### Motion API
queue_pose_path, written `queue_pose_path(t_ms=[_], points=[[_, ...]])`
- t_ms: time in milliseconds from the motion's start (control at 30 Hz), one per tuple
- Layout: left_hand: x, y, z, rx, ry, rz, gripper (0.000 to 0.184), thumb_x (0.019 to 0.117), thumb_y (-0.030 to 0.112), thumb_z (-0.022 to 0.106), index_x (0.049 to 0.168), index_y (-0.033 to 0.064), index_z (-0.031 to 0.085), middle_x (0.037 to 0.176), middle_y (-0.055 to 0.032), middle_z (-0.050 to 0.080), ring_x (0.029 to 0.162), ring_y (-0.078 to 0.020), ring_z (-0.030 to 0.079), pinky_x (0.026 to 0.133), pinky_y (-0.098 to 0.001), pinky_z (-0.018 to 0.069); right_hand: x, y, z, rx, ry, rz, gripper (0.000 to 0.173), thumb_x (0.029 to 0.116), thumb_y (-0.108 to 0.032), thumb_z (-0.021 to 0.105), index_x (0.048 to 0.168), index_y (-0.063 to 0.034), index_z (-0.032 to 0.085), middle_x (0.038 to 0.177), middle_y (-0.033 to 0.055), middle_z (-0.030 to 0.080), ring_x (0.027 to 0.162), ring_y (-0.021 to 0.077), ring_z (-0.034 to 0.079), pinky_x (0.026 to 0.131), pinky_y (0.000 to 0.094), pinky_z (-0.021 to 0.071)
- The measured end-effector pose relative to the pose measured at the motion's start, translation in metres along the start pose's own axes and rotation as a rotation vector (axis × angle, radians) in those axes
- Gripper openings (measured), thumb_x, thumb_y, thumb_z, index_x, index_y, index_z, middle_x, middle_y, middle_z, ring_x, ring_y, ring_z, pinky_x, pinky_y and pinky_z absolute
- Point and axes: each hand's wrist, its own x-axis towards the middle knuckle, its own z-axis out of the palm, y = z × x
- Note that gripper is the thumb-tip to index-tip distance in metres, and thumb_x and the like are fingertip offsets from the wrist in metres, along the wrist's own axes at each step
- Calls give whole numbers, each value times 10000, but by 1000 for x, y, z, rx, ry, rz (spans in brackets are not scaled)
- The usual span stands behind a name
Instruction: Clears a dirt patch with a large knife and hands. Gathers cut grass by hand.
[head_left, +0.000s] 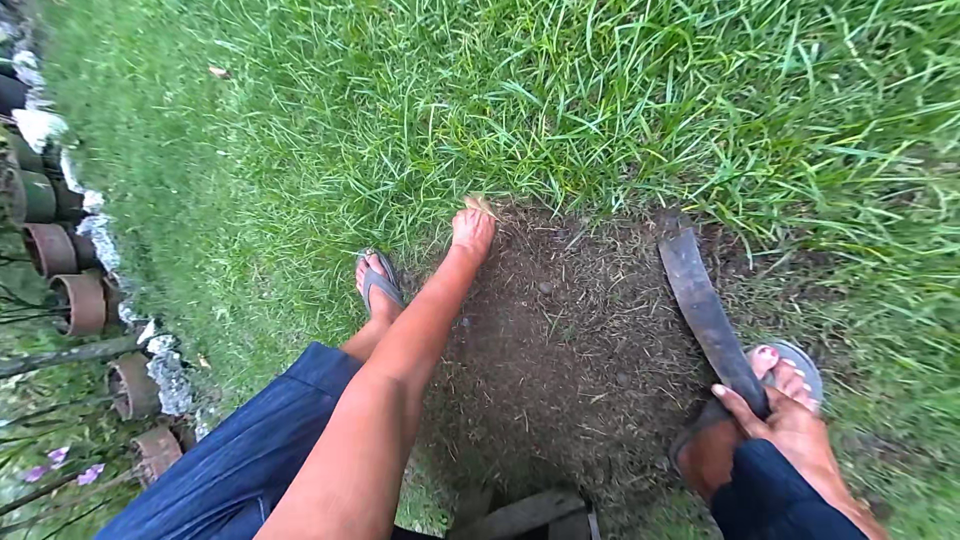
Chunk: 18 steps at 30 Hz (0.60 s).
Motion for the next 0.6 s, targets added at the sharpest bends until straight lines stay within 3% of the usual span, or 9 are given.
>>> queue_pose_path(t_ms=[67, 167, 300, 467, 600], points=[[1, 5, -13, 24, -77, -5, 401, 1041, -2, 470, 1404, -172, 458, 1430, -357, 512, 1283, -489, 568, 978, -583, 511, -2, -1, 2, 11, -2, 6, 391, 974, -342, 664, 1055, 40, 672, 861, 265, 663, 818, 434, 653, 756, 669, 473], [3, 14, -22, 30, -149, -47, 478, 1011, 57, 585, 1387, -206, 451, 1477, -380, 449, 1349, -508, 501, 1003, -599, 501, -3, -1, 2, 49, -15, -1, 367, 967, -334, 668, 1043, 26, 674, 850, 234, 660, 801, 388, 646, 745, 642, 470], [-1, 19, -21, 28, -156, -83, 471, 1034, 54, 551, 1408, -205, 429, 1505, -369, 427, 1370, -498, 483, 999, -585, 502, -3, -3, 3, 57, -23, 16, 367, 977, -334, 664, 1049, 25, 672, 858, 241, 660, 811, 396, 648, 758, 649, 475], [2, -2, -32, 8, -140, 1, 365, 1008, 89, 608, 1288, -146, 591, 1421, -330, 552, 1373, -470, 509, 1082, -618, 437, -2, -1, 0, 56, -29, 6, 358, 978, -326, 659, 1048, 25, 672, 858, 236, 659, 815, 395, 647, 760, 639, 472], [9, -9, -36, -65, -150, -27, 394, 1027, 155, 595, 1281, -146, 597, 1410, -342, 559, 1358, -487, 521, 1080, -642, 430, 2, 5, 0, 54, -14, -11, 365, 967, -324, 669, 1029, 36, 669, 839, 239, 655, 794, 396, 646, 744, 643, 468]])
